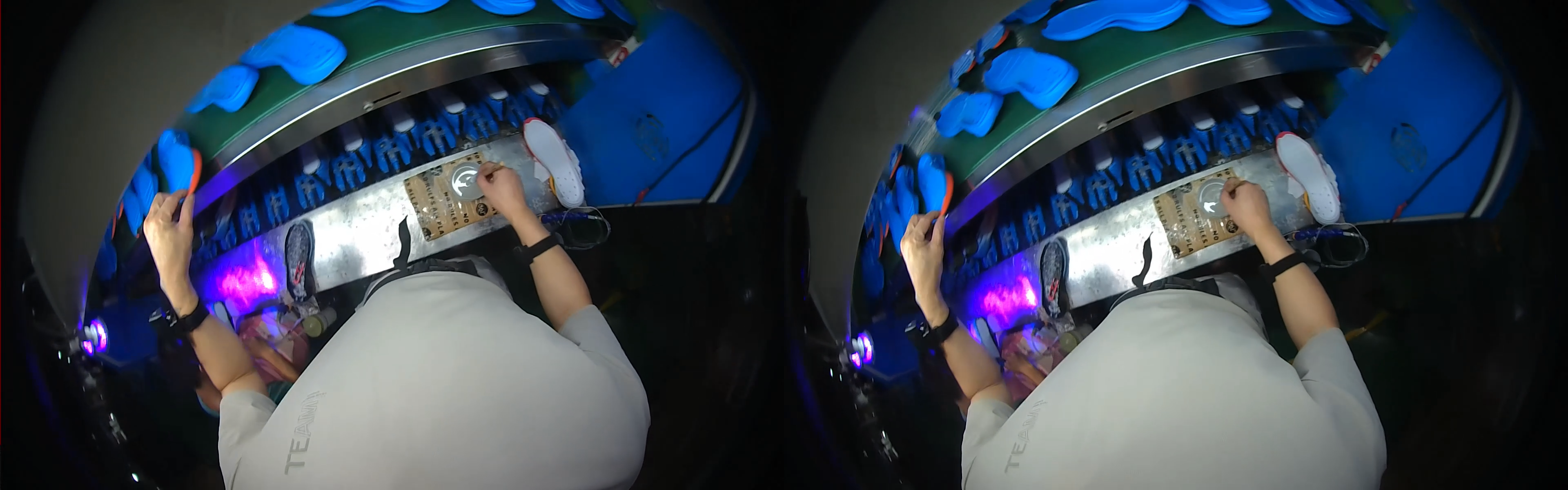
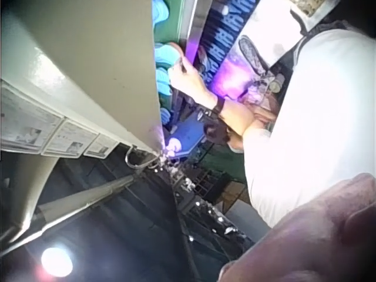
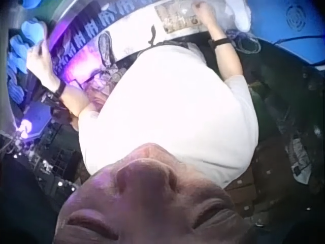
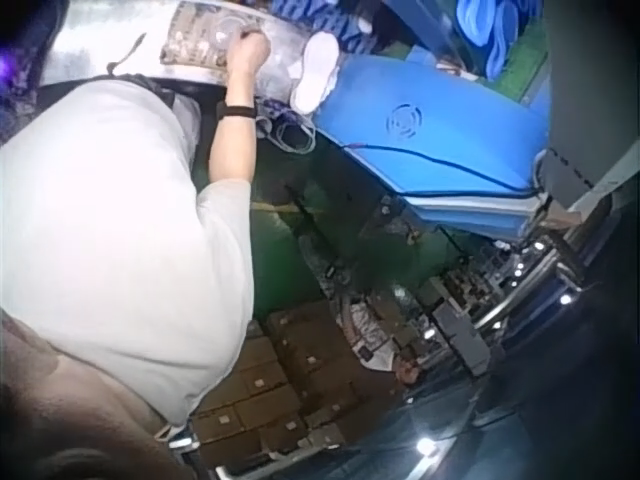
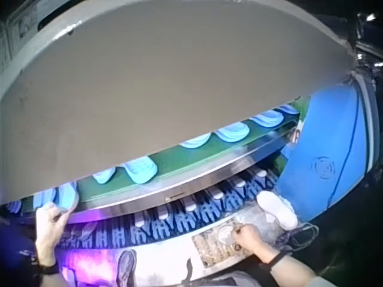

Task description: Applying glue or primer to blue shoe soles using a brush in a factory setting.

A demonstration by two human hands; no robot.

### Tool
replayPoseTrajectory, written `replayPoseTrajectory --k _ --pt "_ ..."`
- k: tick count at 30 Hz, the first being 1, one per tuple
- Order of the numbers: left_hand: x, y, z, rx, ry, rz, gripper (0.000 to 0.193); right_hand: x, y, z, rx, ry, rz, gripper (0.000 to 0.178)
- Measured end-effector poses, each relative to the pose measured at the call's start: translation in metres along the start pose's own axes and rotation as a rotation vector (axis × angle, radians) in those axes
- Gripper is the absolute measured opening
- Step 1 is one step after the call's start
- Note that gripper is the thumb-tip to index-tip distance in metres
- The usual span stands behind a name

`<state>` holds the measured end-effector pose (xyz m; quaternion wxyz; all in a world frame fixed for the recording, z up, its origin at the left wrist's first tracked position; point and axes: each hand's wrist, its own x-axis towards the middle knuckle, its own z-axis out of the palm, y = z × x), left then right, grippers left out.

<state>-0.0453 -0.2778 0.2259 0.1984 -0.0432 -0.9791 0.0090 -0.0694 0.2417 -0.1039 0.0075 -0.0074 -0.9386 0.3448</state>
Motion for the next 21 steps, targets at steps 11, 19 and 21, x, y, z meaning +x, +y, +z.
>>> replayPoseTrajectory --k 11,19,21 --pt "-0.040 -0.048 0.083 -1.470 0.132 -1.055 0.016 -0.008 -0.032 -0.047 0.266 0.012 -0.197 0.013" --pt "-0.074 0.045 0.067 -2.699 0.450 -0.560 0.081 -0.011 -0.031 -0.055 0.307 0.012 -0.143 0.012" --pt "-0.075 0.030 0.079 -2.869 0.382 -0.427 0.083 -0.004 -0.020 -0.048 0.300 -0.048 -0.170 0.012"
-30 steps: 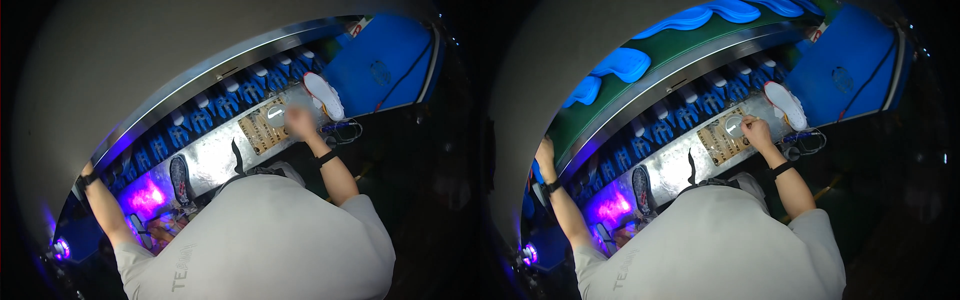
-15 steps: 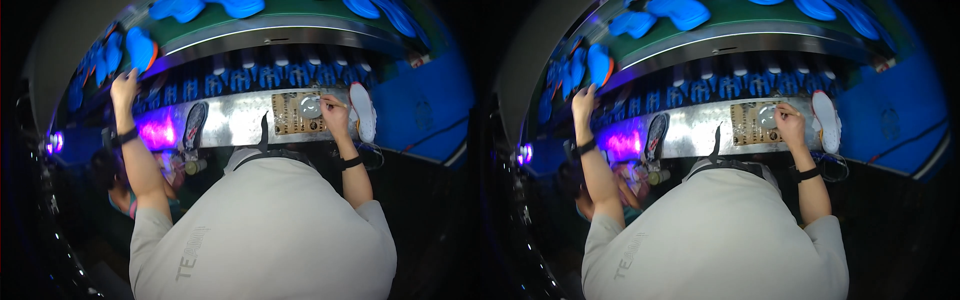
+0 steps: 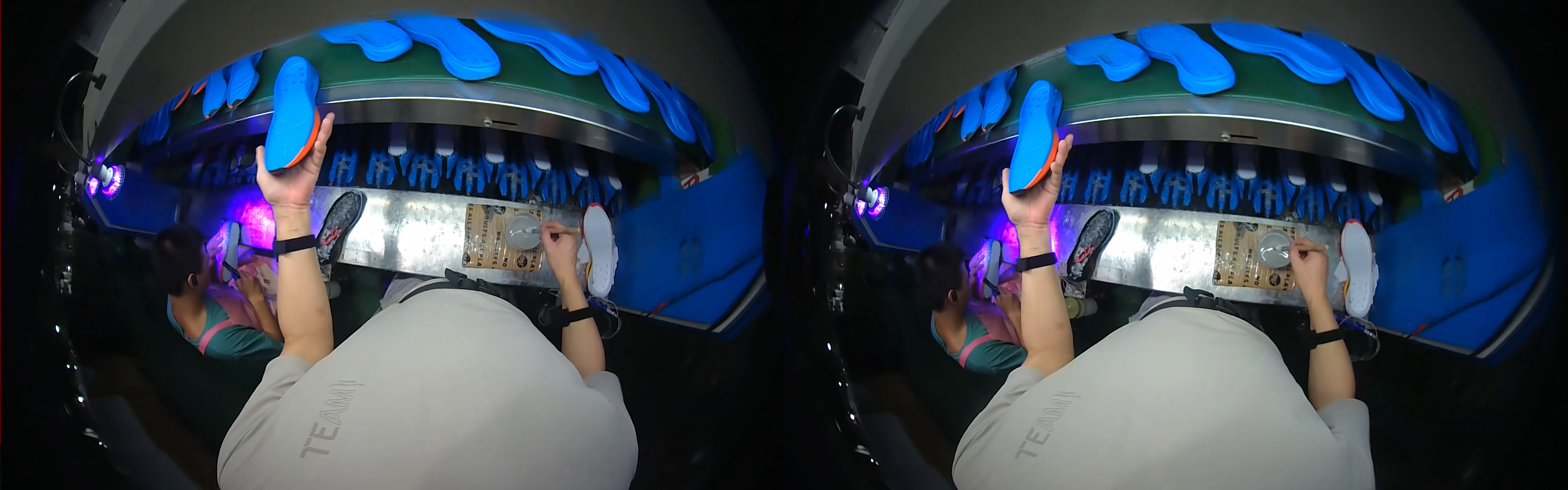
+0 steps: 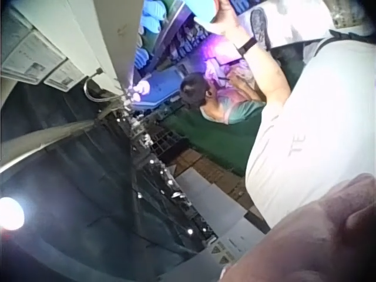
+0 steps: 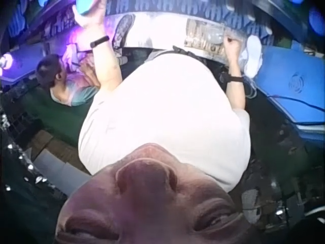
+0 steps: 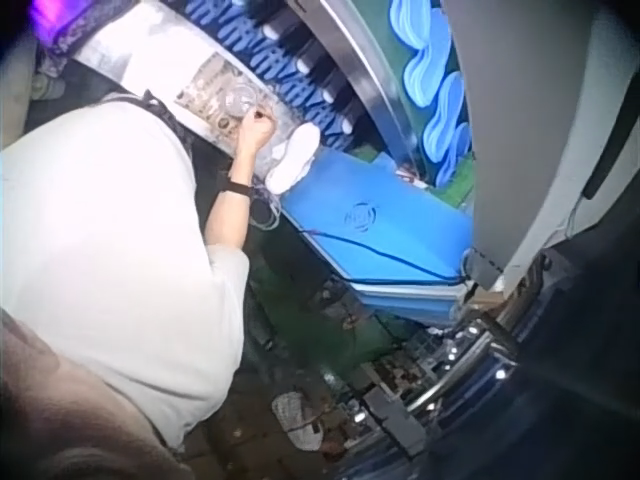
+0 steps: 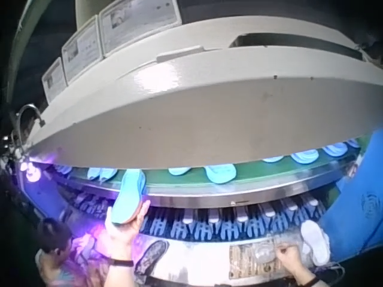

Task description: Applying glue or primer to blue shoe soles using a brush in a factory setting.

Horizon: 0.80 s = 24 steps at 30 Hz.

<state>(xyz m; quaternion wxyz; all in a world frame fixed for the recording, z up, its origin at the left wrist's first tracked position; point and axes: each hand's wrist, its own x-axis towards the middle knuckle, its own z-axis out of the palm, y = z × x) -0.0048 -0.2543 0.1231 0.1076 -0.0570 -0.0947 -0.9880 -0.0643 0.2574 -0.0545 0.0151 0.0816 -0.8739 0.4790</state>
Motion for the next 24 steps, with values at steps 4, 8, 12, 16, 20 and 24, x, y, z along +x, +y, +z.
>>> replayPoseTrajectory --k 4,8,12,16,20,24 --pt "0.007 -0.011 0.001 0.044 -0.035 -0.047 0.088 -0.004 -0.006 0.000 0.058 0.024 0.075 0.012" --pt "-0.018 -0.034 -0.005 0.571 0.015 0.042 0.085 0.002 0.003 -0.004 0.221 0.005 0.088 0.014" --pt "-0.058 -0.090 0.020 0.950 0.018 0.006 0.097 0.005 -0.049 -0.003 0.166 -0.070 0.105 0.013" --pt "-0.090 -0.129 0.020 0.884 0.110 -0.180 0.106 0.015 -0.126 -0.001 0.529 -0.136 -0.005 0.014" --pt "-0.101 -0.148 0.035 0.833 0.120 -0.302 0.112 0.024 -0.185 0.001 0.623 -0.192 -0.098 0.015" --pt "-0.104 -0.156 0.036 0.819 0.107 -0.358 0.114 0.033 -0.212 0.007 0.627 -0.245 -0.202 0.015"
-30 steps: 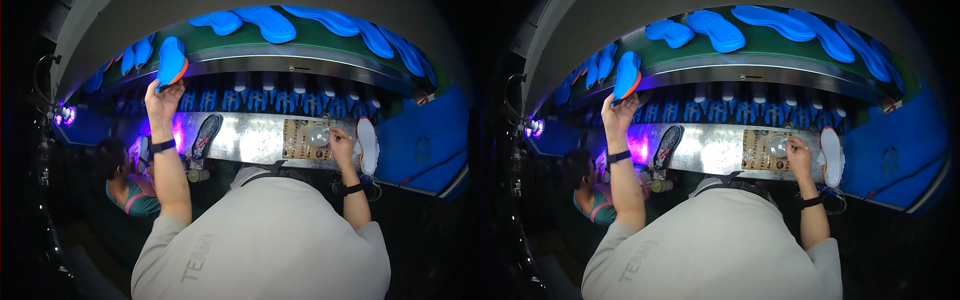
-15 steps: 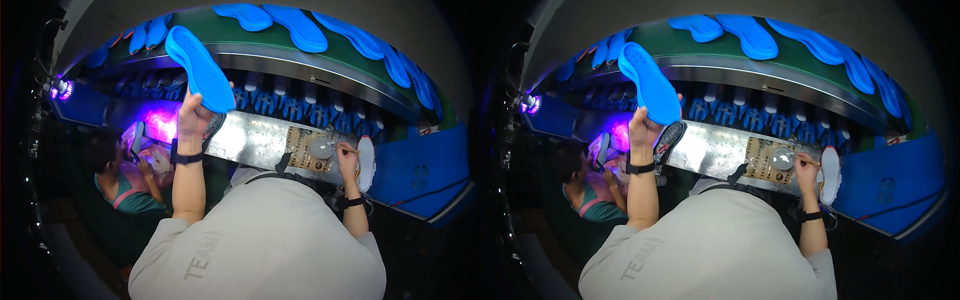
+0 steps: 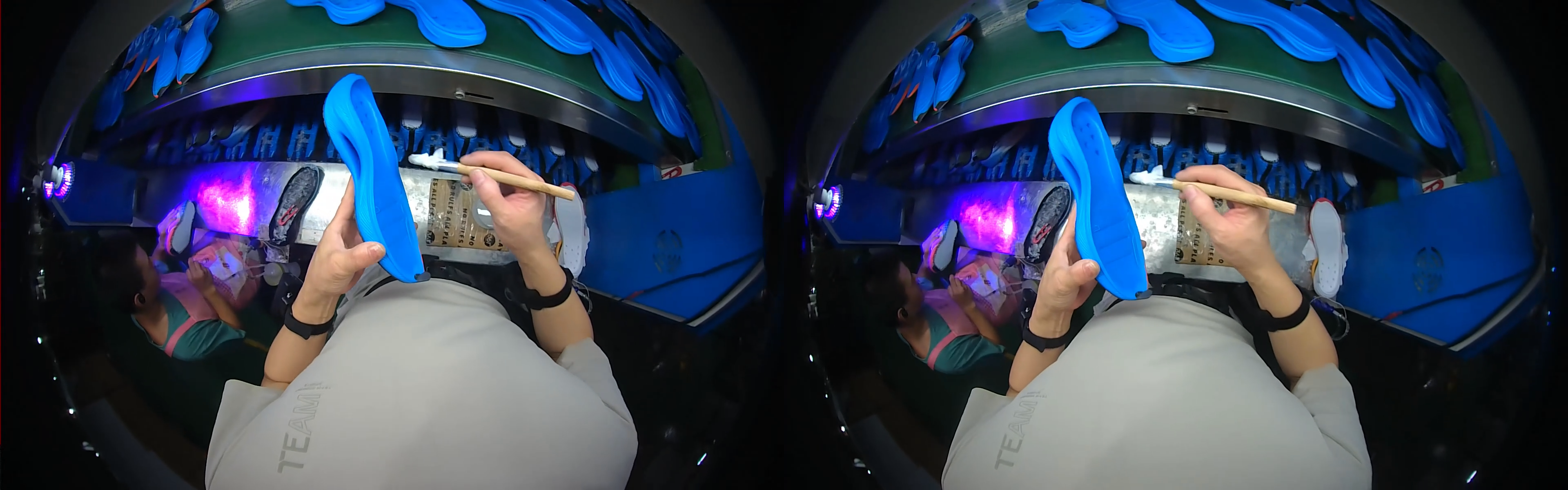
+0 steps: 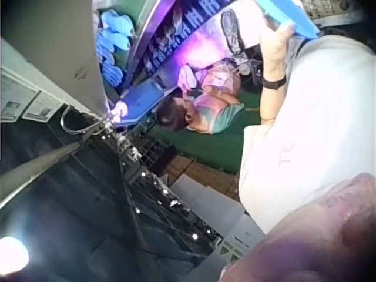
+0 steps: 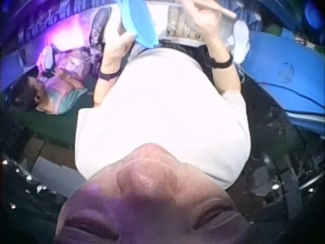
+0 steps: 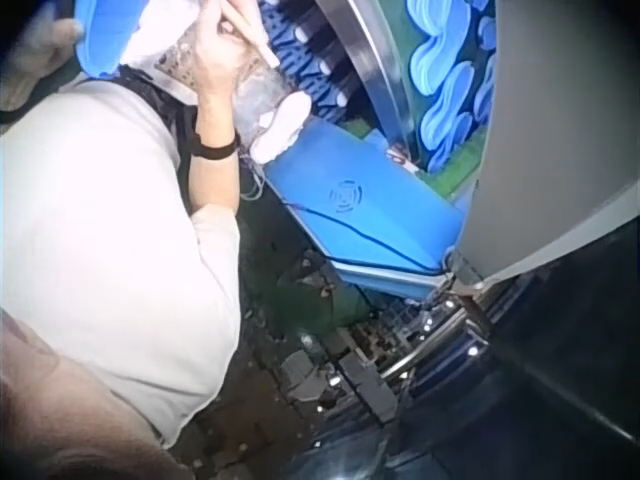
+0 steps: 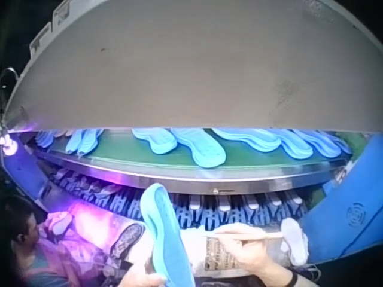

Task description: Applying glue or primer to blue shoe soles using a brush in a factory setting.

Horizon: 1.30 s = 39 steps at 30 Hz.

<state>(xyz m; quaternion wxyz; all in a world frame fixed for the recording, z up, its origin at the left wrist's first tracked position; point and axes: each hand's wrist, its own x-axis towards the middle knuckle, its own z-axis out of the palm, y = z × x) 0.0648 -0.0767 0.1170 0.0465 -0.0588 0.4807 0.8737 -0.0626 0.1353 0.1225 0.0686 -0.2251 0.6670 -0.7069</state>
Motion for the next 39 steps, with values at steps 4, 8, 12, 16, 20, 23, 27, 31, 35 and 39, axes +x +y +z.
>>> replayPoseTrajectory --k 4,8,12,16,20,23,27,31,35,39 --pt "-0.003 -0.002 0.010 0.001 -0.028 -0.014 0.117 0.006 -0.001 0.005 -0.073 -0.049 -0.031 0.015" --pt "-0.006 -0.005 0.026 0.055 0.028 0.011 0.120 0.006 -0.003 0.008 -0.132 -0.033 -0.067 0.014" --pt "-0.007 -0.007 0.026 0.039 0.007 -0.003 0.120 0.000 -0.008 0.005 -0.299 -0.012 -0.206 0.013" --pt "-0.008 -0.013 0.019 0.011 -0.055 -0.016 0.119 -0.009 -0.008 0.003 -0.370 -0.007 -0.286 0.013" --pt "-0.008 -0.008 0.023 -0.003 -0.076 -0.022 0.119 -0.015 -0.009 0.004 -0.362 0.007 -0.299 0.013" --pt "-0.009 -0.010 0.021 -0.013 -0.062 -0.033 0.119 -0.017 -0.010 0.007 -0.355 0.052 -0.335 0.010" --pt "-0.007 -0.011 0.019 -0.010 -0.073 -0.014 0.117 -0.022 -0.012 0.006 -0.361 0.039 -0.354 0.011" --pt "-0.008 -0.005 0.021 -0.025 -0.083 -0.024 0.115 -0.030 -0.016 0.004 -0.391 -0.025 -0.356 0.013" --pt "-0.006 -0.001 0.022 -0.038 -0.068 0.010 0.114 -0.035 -0.017 0.009 -0.398 0.005 -0.403 0.011" --pt "-0.004 0.002 0.016 0.049 -0.031 0.047 0.114 -0.039 -0.024 0.010 -0.391 -0.024 -0.362 0.010"
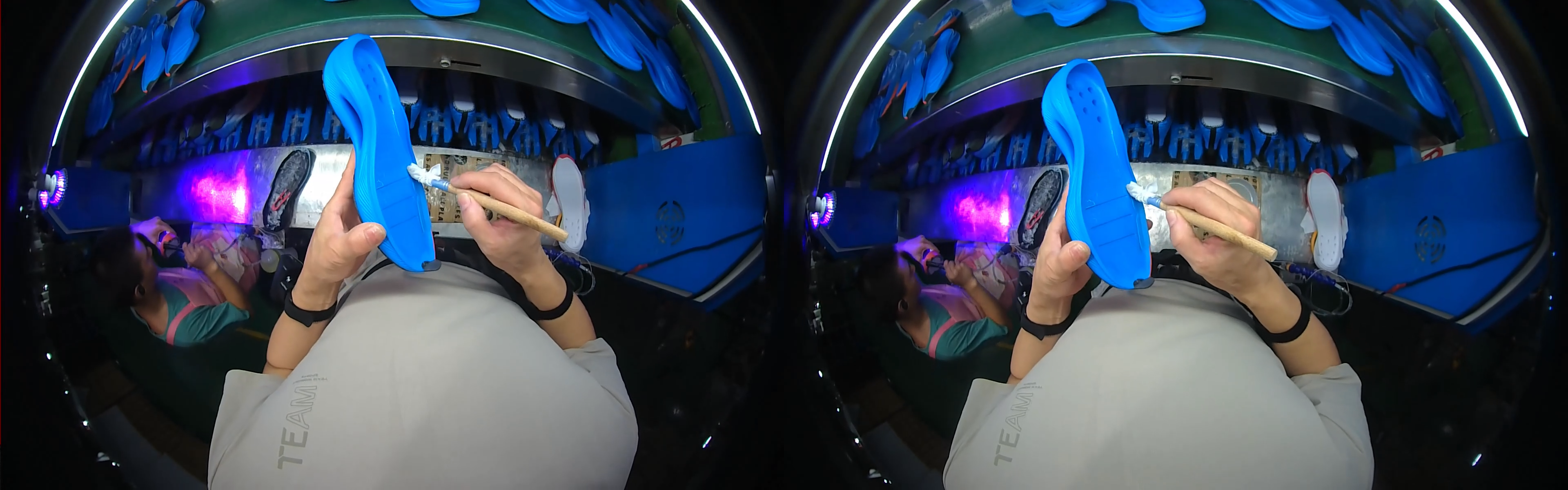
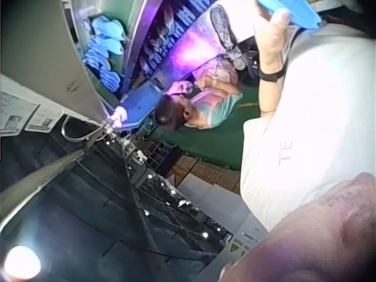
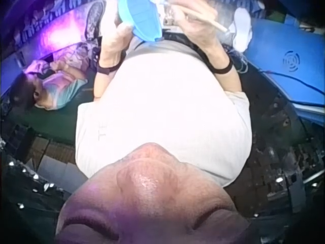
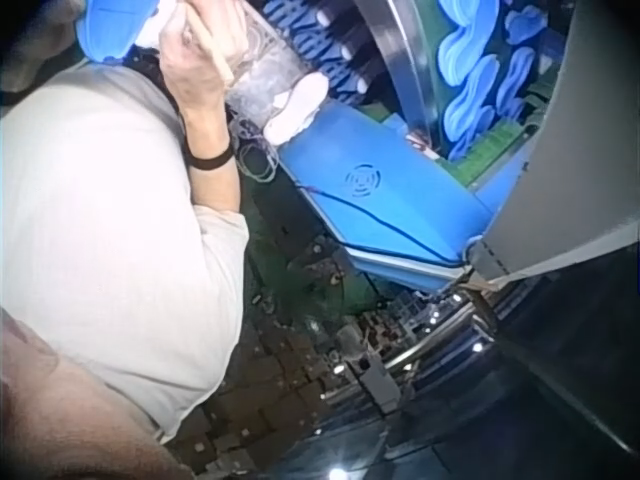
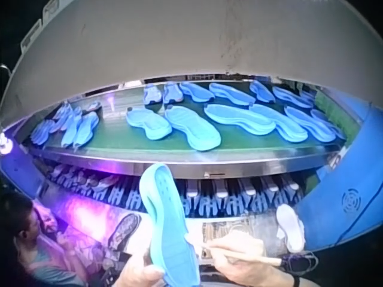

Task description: Applying glue or primer to blue shoe soles using a brush in a factory setting.

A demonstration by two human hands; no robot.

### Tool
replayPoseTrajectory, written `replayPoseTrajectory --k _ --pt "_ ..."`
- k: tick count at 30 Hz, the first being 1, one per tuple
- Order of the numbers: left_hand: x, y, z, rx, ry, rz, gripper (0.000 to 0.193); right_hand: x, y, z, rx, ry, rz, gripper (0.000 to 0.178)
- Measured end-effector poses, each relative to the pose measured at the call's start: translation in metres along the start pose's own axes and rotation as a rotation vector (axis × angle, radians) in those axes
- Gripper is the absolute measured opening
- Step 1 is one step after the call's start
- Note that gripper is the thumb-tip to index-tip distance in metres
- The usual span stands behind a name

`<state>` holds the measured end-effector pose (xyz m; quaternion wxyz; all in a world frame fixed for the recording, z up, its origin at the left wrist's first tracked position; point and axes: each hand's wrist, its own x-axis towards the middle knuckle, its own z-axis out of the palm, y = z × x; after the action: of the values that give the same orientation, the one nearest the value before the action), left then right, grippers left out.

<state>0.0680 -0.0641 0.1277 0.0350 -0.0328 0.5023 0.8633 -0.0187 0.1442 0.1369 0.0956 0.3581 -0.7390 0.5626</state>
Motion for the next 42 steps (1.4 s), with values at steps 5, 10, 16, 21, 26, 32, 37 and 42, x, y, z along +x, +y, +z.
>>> replayPoseTrajectory --k 5,10,16,21,26,32,37,42 --pt "-0.006 0.003 -0.002 -0.061 -0.002 0.005 0.115 -0.002 -0.010 -0.002 0.010 -0.052 0.014 0.010" --pt "-0.010 0.007 -0.005 -0.042 0.026 0.034 0.118 -0.005 -0.022 -0.006 0.024 -0.113 0.036 0.010" --pt "-0.013 0.004 -0.013 -0.003 0.028 0.053 0.120 -0.004 -0.032 -0.009 0.015 -0.180 0.028 0.011" --pt "-0.011 0.000 -0.014 0.070 0.064 0.118 0.113 -0.007 -0.035 -0.009 0.039 -0.185 0.022 0.011" --pt "-0.013 0.002 -0.012 0.058 0.084 0.124 0.114 -0.008 -0.039 -0.017 0.068 -0.229 0.054 0.011" --pt "-0.012 0.010 -0.017 0.069 0.006 0.085 0.124 -0.003 -0.028 -0.018 0.115 -0.042 0.068 0.016" --pt "-0.006 0.007 -0.020 0.103 0.071 0.157 0.124 0.001 -0.021 -0.010 0.052 -0.122 -0.005 0.016" --pt "-0.003 0.009 -0.018 0.079 0.056 0.105 0.116 0.003 -0.024 -0.014 0.078 -0.232 -0.057 0.016"
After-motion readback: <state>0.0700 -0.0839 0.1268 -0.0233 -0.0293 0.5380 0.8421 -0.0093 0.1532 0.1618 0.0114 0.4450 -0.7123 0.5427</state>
